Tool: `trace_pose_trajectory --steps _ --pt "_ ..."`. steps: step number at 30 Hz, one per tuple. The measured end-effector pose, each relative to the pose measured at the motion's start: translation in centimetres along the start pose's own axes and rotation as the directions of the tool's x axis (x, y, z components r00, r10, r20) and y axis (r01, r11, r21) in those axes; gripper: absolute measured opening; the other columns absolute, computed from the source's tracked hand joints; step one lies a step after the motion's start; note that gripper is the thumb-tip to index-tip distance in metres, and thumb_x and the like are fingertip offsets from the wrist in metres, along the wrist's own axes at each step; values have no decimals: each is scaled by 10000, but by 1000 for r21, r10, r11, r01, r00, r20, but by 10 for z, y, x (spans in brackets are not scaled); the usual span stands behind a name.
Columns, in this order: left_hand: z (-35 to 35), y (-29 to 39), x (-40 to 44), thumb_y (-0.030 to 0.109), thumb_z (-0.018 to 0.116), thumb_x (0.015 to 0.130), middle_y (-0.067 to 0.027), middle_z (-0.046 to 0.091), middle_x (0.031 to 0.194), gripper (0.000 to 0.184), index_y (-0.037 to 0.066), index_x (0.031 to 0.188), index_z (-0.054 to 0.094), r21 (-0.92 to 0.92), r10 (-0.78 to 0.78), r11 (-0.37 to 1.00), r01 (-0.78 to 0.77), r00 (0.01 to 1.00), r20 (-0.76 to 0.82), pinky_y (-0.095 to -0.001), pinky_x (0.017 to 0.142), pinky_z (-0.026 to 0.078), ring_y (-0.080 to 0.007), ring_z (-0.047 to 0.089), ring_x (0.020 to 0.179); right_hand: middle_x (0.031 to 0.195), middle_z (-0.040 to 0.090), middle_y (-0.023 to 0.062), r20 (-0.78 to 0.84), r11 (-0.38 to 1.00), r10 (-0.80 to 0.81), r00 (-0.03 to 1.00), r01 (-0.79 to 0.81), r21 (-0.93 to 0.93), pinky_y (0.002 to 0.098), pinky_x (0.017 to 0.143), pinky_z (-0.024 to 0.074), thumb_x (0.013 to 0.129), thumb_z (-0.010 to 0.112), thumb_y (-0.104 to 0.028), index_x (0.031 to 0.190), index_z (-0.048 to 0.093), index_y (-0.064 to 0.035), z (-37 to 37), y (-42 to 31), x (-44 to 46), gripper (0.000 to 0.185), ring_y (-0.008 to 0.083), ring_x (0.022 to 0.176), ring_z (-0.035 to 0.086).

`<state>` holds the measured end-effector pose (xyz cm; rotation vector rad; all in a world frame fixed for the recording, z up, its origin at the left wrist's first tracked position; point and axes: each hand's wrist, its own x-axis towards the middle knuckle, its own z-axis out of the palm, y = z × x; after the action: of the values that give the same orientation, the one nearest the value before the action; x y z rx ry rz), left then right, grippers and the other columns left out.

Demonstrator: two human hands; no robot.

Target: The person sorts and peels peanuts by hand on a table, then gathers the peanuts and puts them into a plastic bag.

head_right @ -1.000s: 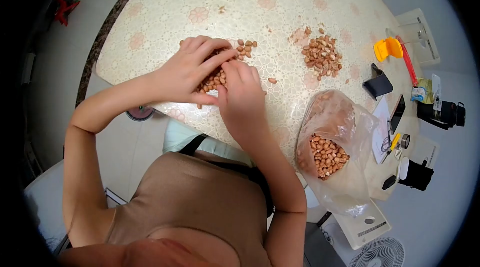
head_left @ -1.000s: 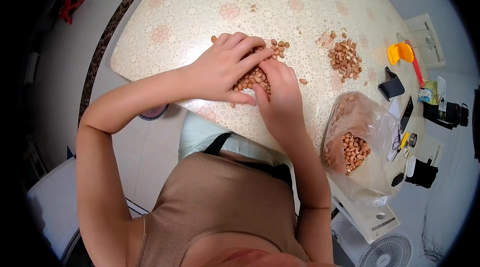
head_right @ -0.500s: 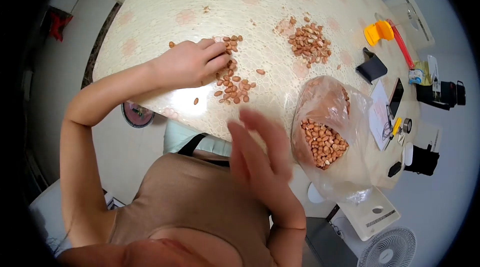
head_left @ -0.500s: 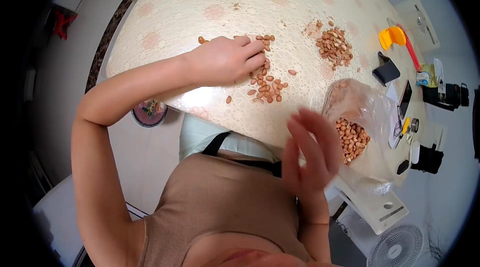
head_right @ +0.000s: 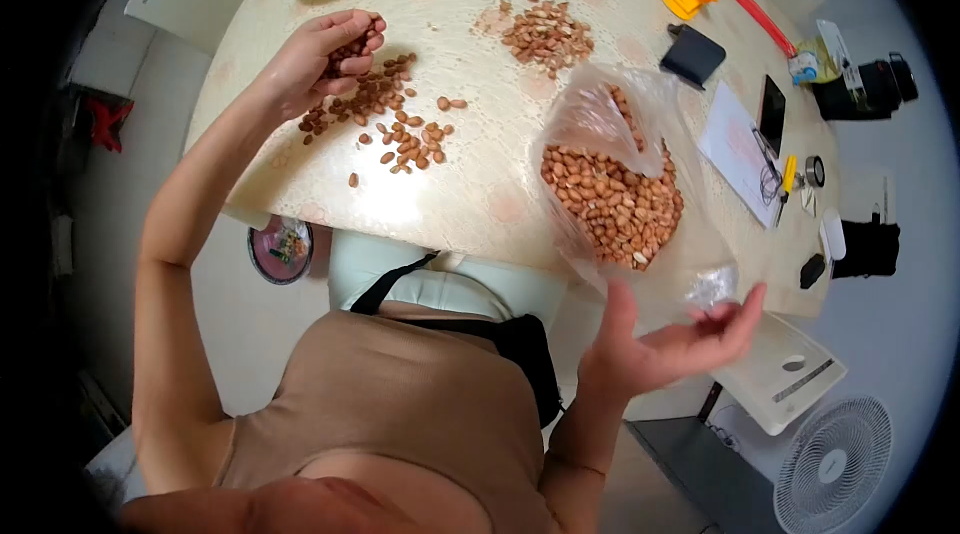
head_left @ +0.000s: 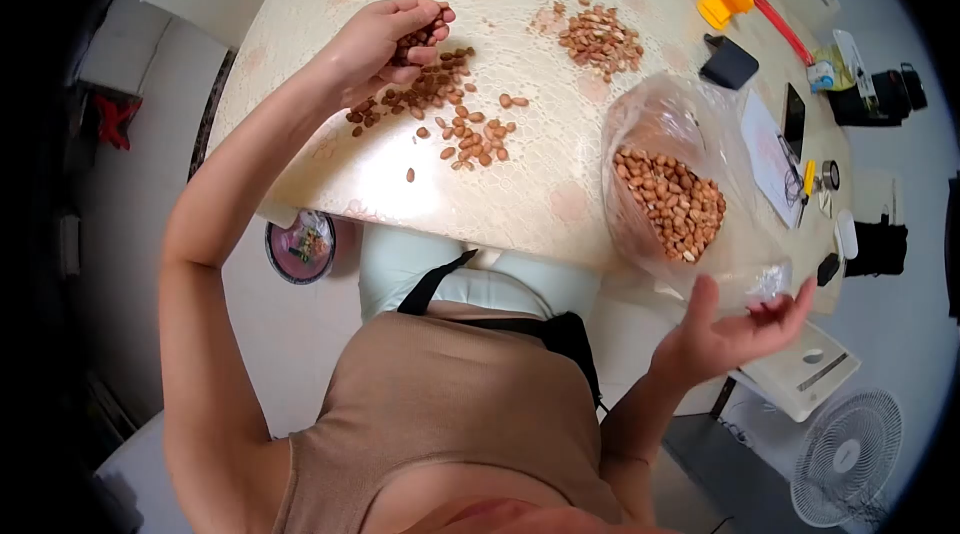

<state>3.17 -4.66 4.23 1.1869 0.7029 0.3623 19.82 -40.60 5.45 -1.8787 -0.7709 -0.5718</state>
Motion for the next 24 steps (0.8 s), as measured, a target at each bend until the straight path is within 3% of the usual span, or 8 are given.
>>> trace_pose_trajectory --steps 5,11,13,15,16,18,21,24 --pt "57 15 -22 197 469 1084 -17 528 889 194 16 1082 538 -224 -47 970 98 973 224 -167 362 231 -25 367 599 1309 560 151 166 885 285 944 -326 333 307 864 495 916 674 -41 1512 360 38 9 -13 6 678 184 1040 585" --pt "167 36 -66 237 551 1051 -24 585 898 267 -18 1110 606 -67 -232 942 329 782 578 -181 371 236 -31 378 531 1071 672 143 30 960 -5 1000 -4 279 213 686 495 992 521 32 1476 407 41 0 6 4 497 90 735 579" --pt "205 39 -64 216 545 1045 -4 574 848 247 -10 1091 632 126 -305 947 295 709 636 -177 381 254 -16 398 536 1220 653 196 85 923 38 996 -67 380 200 648 492 992 494 44 1479 396 42 -6 -1 4 497 74 693 572" --pt "230 25 -42 253 565 1039 -45 641 885 268 5 1102 645 298 -294 948 115 673 679 -225 466 427 -69 540 613 1307 623 228 109 906 83 991 -120 406 194 628 497 987 487 54 1482 388 43 -8 -6 1 506 69 670 580" --pt "243 15 -26 247 577 1027 -57 653 891 262 4 1083 659 392 -172 908 -147 723 669 -255 529 461 -98 570 654 1344 597 242 107 904 69 992 -108 414 191 615 500 984 486 57 1487 376 42 -9 -5 0 516 69 663 589" --pt "262 -3 5 233 602 1003 -80 677 902 251 0 1043 687 530 97 609 -591 718 689 -313 657 527 -158 631 734 1419 546 270 107 899 39 993 -82 431 185 590 504 978 485 63 1497 353 42 -10 -2 -1 536 71 649 607" --pt "266 -11 27 208 663 944 -112 710 938 217 1 981 715 516 136 294 -804 570 810 -384 821 530 -242 679 872 1431 524 286 90 880 59 994 -94 466 187 574 511 971 487 71 1503 331 40 -11 -1 3 556 86 651 628" --pt "256 -11 39 222 732 891 -109 748 1003 222 17 973 757 403 189 396 -825 502 844 -368 841 541 -249 699 944 1426 517 303 95 869 40 995 -82 488 192 564 511 962 495 74 1503 319 40 -13 2 6 570 95 661 638"
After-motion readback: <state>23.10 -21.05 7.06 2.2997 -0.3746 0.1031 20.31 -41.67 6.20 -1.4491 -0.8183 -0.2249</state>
